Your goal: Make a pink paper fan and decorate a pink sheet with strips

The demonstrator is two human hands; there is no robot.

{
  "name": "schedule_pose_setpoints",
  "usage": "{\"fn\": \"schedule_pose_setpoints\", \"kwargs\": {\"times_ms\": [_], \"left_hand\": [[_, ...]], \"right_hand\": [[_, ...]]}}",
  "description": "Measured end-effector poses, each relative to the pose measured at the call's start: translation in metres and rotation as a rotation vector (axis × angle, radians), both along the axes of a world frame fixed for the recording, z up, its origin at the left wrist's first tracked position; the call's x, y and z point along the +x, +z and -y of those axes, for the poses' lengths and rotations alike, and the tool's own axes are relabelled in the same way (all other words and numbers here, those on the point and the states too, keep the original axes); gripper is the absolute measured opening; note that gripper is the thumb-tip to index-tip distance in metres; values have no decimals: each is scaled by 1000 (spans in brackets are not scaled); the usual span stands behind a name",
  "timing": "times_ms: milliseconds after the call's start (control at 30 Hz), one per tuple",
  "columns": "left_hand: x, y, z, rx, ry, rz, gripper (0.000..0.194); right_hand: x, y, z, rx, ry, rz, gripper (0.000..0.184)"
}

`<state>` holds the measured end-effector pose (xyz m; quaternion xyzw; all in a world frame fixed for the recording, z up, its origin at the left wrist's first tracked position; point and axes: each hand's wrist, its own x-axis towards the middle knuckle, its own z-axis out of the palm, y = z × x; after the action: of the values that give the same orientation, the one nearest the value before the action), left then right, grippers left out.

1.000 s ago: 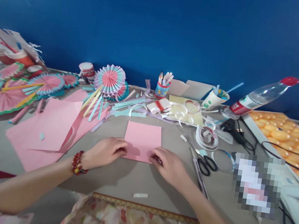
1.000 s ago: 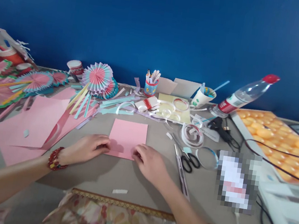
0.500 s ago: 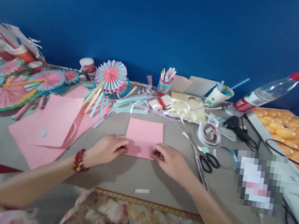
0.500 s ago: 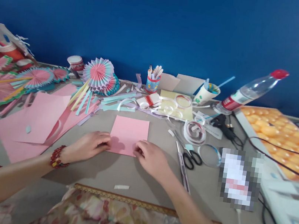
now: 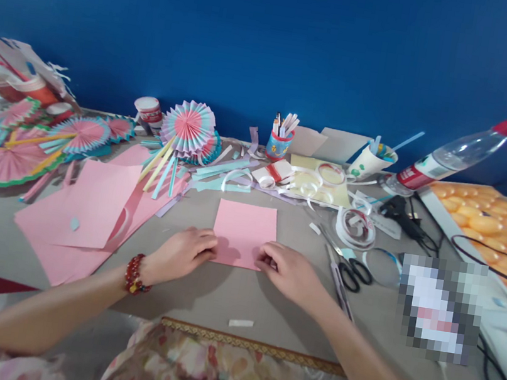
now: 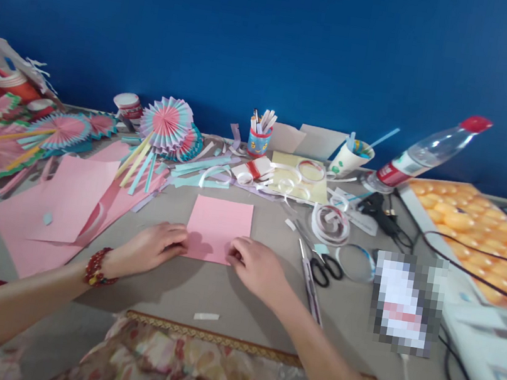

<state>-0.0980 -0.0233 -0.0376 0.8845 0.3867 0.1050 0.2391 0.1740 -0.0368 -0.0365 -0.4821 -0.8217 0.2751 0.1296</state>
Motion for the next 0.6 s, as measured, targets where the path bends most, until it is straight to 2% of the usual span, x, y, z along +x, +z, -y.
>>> {"fn": "schedule_pose_setpoints", "kwargs": {"times_ms": [333,600], "left_hand": [[3,2,3,51,-19,-45,22],[1,-2,4,55,-18,-18,23]], "right_hand": [[1,-2,1,-1,-11,-3,7],[11,4,-1,10,44,10,12]]}}
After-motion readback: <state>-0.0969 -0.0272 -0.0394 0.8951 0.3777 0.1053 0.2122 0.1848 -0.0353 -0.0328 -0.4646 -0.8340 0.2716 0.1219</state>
